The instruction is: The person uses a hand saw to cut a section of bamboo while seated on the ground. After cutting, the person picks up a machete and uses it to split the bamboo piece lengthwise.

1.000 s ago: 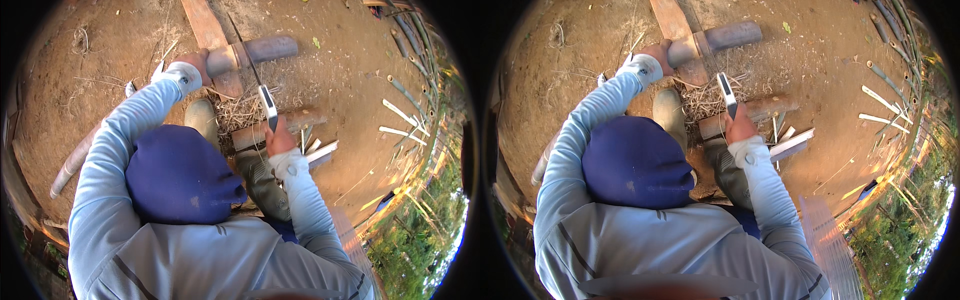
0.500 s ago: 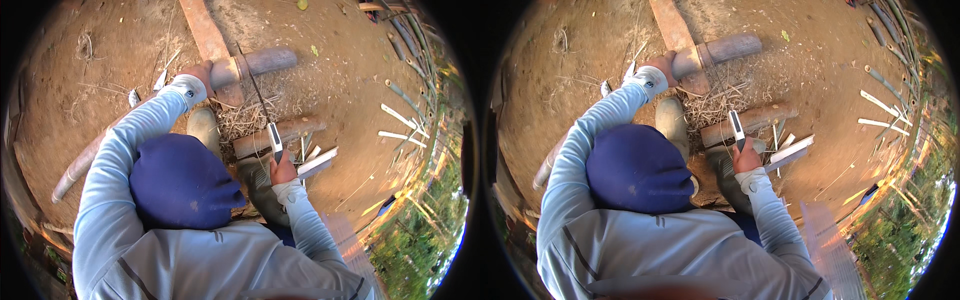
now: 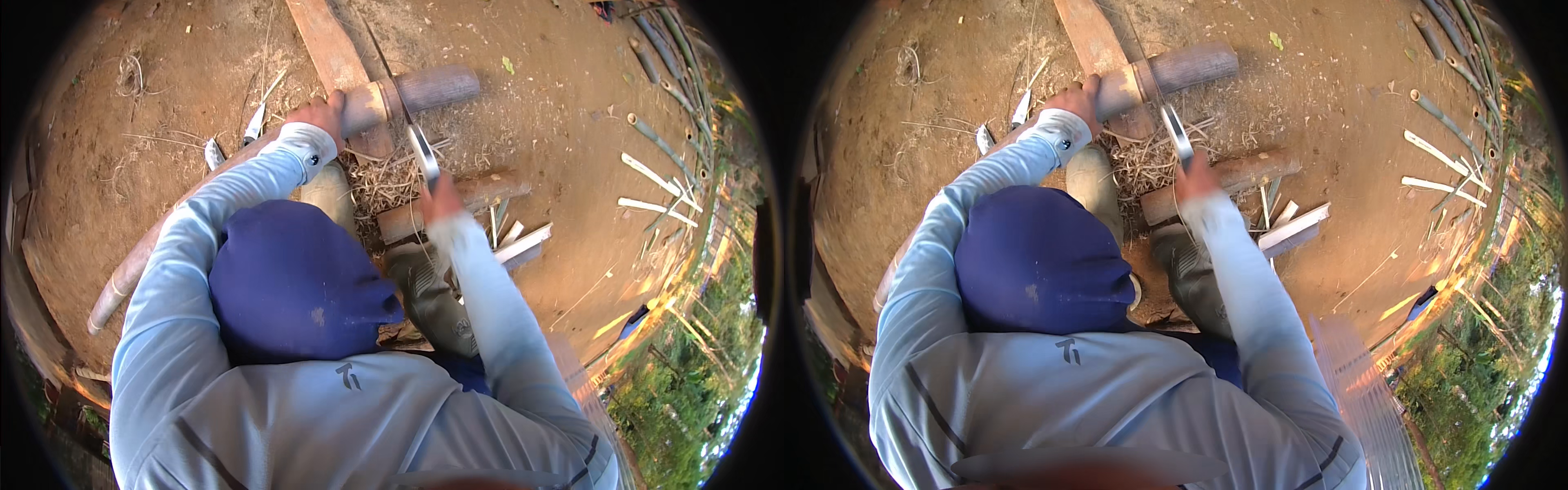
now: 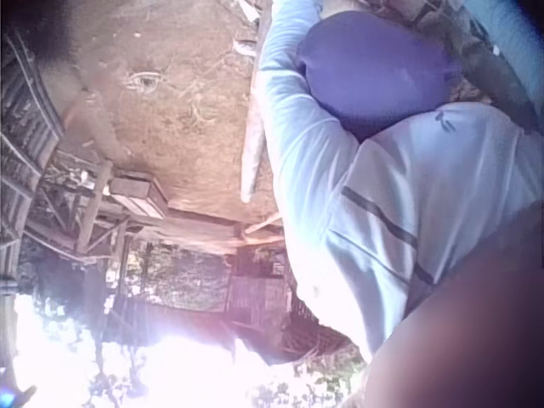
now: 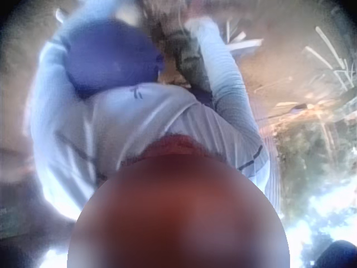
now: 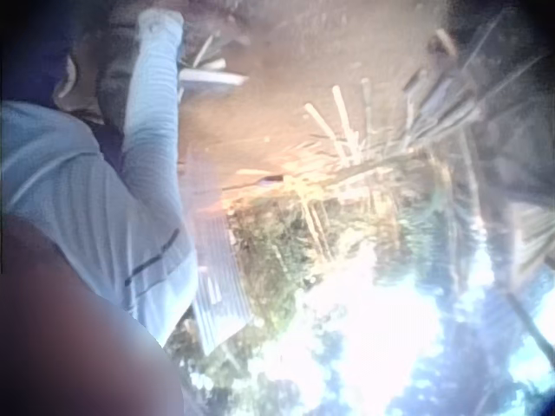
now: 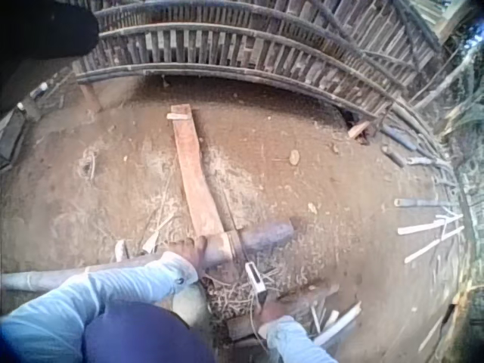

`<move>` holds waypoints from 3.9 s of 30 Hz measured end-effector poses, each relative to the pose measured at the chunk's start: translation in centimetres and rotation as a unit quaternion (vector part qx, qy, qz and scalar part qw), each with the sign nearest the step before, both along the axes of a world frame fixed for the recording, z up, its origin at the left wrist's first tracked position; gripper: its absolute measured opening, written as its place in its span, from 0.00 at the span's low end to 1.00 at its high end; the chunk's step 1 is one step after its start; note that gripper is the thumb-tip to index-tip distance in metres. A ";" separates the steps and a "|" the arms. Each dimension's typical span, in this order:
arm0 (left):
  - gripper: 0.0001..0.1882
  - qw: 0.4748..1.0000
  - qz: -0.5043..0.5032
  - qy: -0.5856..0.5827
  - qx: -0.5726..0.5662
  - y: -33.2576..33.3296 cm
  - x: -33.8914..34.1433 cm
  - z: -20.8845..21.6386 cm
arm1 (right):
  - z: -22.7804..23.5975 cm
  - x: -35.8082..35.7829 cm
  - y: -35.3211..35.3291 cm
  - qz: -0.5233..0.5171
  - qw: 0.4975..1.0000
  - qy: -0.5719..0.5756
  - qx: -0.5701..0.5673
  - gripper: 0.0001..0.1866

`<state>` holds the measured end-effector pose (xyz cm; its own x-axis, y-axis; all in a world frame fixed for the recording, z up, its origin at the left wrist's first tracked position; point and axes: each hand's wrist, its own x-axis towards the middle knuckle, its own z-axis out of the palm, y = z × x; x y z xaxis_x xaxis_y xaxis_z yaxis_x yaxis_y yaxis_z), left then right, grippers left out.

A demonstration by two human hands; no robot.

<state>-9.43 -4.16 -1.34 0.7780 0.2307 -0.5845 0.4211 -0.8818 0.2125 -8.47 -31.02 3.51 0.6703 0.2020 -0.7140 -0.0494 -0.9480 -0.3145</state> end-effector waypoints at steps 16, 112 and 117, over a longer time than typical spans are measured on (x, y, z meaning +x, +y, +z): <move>0.35 0.999 -0.002 0.041 -0.028 0.9 1.2 1.4 | -2.9 -4.2 -4.9 -0.002 0.996 -0.090 0.031 0.19; 0.46 0.955 0.095 0.012 -0.279 9.6 -1.5 -5.2 | -13.2 23.4 5.0 -0.195 0.896 -0.162 0.364 0.25; 0.47 0.968 0.078 -0.011 -0.238 7.6 -2.7 -2.6 | -11.5 20.9 4.4 -0.181 0.897 -0.204 0.349 0.24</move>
